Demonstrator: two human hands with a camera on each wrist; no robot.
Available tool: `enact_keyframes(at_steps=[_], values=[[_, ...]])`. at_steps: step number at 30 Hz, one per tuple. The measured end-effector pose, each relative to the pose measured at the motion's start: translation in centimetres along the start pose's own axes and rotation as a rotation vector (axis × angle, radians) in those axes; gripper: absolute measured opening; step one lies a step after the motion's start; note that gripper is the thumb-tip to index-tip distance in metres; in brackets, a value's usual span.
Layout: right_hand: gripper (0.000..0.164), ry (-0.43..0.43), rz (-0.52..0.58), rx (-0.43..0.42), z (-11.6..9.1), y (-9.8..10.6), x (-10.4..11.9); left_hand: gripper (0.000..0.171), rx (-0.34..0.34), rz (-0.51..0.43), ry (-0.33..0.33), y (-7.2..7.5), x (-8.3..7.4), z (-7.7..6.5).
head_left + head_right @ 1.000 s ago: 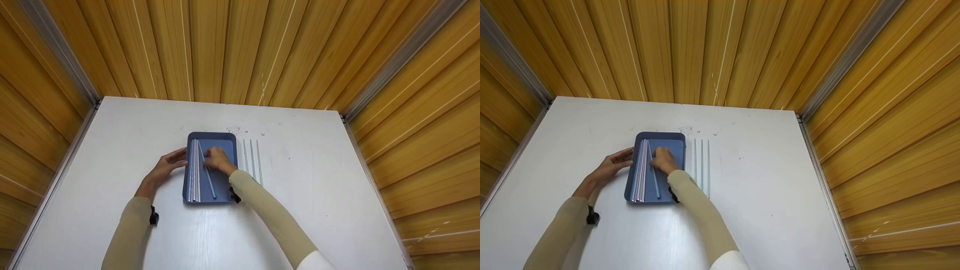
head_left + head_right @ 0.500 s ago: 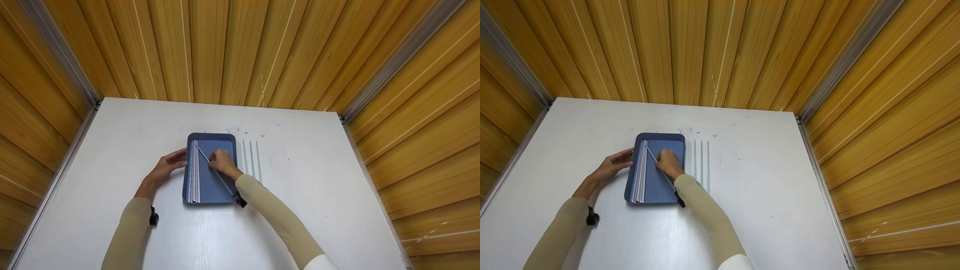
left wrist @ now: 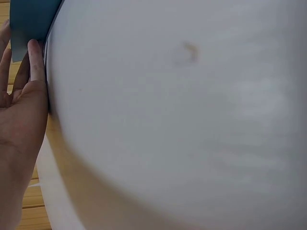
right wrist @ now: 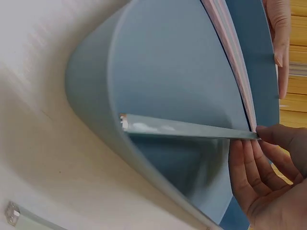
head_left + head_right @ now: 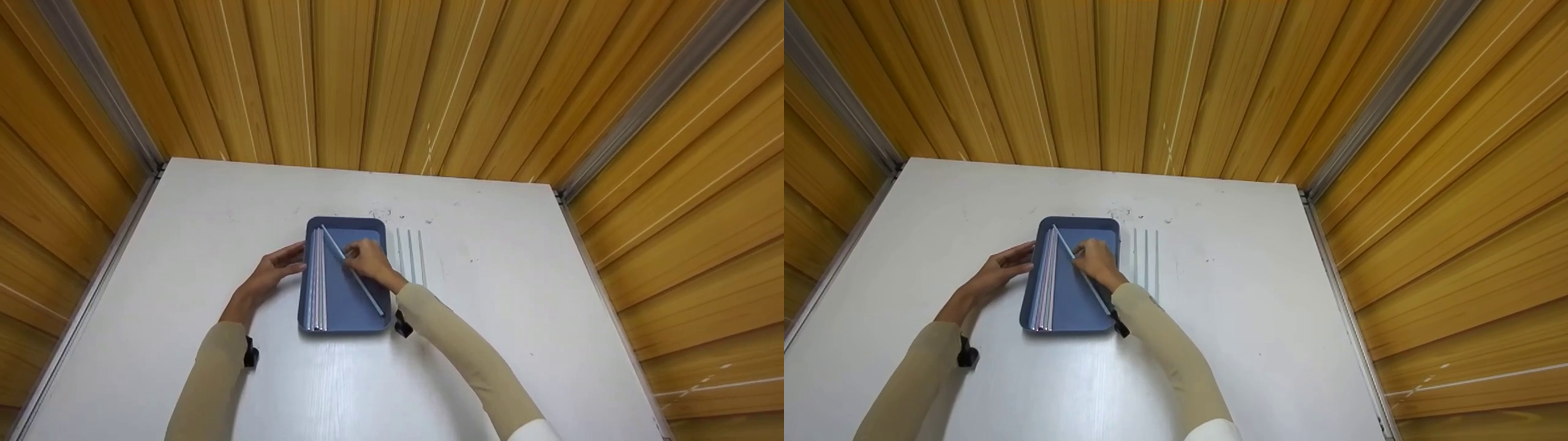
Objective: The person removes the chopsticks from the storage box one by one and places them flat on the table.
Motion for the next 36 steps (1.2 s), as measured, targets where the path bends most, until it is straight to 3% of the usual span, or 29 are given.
enact_keyframes(at_steps=[8, 16, 22, 32, 36], values=[[0.022, 0.047, 0.131, 0.055, -0.1, 0.7, 0.5, 0.069, -0.006, -0.015, -0.011, 0.0, -0.1, 0.1], [0.023, 0.138, 0.176, 0.051, -0.3, 1.6, 0.3, 0.067, -0.023, 0.001, -0.012, 0.2, -0.4, 0.1], [0.024, 0.115, 0.236, 0.073, -0.7, 2.2, -0.9, 0.067, -0.015, -0.006, -0.008, 0.0, -0.3, -0.1], [0.027, 0.122, 0.278, 0.014, -1.4, 4.4, -3.2, 0.067, -0.015, 0.009, 0.007, 0.1, 0.0, 0.1], [0.029, 0.087, 0.301, 0.02, -1.6, 5.2, -4.3, 0.067, -0.017, 0.012, 0.001, 0.3, -0.1, 0.0]])
Point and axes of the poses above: each hand's wrist, its own z-axis towards the middle knuckle, its own y-axis out of the back of the hand, x = y × z, the point moved 9 cm from there along z, towards the middle knuckle, and after that the axes turned 13 degrees about -y, right-handed, at the moved point
